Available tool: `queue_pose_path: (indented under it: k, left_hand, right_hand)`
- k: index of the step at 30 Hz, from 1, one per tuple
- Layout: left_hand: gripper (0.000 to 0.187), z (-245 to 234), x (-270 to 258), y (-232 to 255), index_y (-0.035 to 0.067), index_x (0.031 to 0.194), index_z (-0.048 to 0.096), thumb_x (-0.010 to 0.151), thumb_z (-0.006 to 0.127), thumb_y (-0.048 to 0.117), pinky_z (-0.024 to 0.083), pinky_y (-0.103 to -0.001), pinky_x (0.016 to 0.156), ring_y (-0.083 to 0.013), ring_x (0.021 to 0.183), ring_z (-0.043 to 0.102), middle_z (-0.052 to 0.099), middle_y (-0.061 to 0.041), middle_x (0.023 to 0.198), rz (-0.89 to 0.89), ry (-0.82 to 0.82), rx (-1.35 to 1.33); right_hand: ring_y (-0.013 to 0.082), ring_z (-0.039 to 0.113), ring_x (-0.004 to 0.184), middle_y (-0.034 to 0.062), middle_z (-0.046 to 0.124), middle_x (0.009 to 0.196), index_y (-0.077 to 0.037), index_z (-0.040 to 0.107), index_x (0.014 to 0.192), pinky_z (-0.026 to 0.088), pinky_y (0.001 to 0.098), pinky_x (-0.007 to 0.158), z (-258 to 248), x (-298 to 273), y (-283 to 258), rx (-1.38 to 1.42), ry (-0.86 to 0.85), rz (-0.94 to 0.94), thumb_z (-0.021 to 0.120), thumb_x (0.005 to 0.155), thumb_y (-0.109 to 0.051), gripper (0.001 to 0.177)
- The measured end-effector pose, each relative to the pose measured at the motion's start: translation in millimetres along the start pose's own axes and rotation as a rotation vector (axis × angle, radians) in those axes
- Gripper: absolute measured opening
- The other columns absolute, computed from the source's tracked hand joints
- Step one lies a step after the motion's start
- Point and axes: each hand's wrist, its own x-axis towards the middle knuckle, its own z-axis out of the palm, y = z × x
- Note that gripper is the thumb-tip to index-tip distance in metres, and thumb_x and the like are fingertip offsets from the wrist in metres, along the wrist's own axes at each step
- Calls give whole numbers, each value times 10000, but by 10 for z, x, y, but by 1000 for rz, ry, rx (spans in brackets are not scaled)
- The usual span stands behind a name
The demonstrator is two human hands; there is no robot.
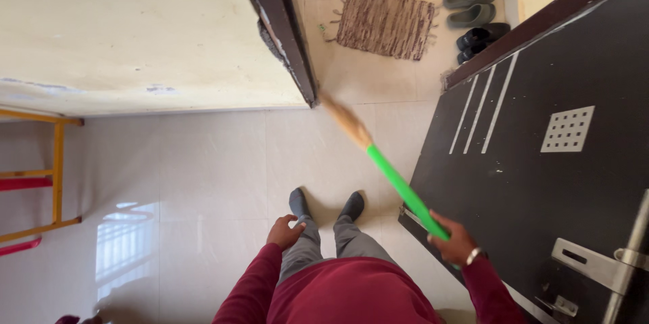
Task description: The person sweeps a tiled floor with a green-handled broom, moving from a bedroom area past a bed and shelf, through a doorway, and into an entryway. They lift a doormat to sweep underneath it and continue sweeping around several pairs of shoes.
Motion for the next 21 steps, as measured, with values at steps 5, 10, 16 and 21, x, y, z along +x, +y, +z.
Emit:
queue_pose_path:
  k: [5,10,16,21]
  left_hand:
    - [551,-32,64,133,151,1325,659,881,714,473,446,-419,1132,-311,1354,543,571,-142,1439,10,-11,78]
    - [565,-67,43,163,128,1318,657,885,710,487,448,-416,1128,-307,1354,545,574,-138,1442,48,11,64]
    - [584,-103,-37,21,131,1324,654,867,729,486,440,-414,1135,-303,1362,535,574,-143,1439,-5,19,86]
    - [563,-65,-92,-69,138,1312,673,860,730,468,448,-411,1131,-315,1347,553,597,-154,1416,-6,54,65]
  right_hand:
    - [195,642,668,171,791,1017,-359,480,1560,573,358,653,96,-55,324,-112,-134,269,777,871,-142,781]
    - [182,614,567,114,799,877,-292,620,1455,507,377,534,388,627,403,-38,25,271,785,843,-88,666]
    - [223,654,605,123,781,859,-308,648,1424,532,391,589,248,1471,-17,-88,90,154,720,857,-183,585]
    - [193,689,767,109,762,978,-210,659,1400,559,368,740,250,1768,-300,-122,264,-161,767,808,-183,602]
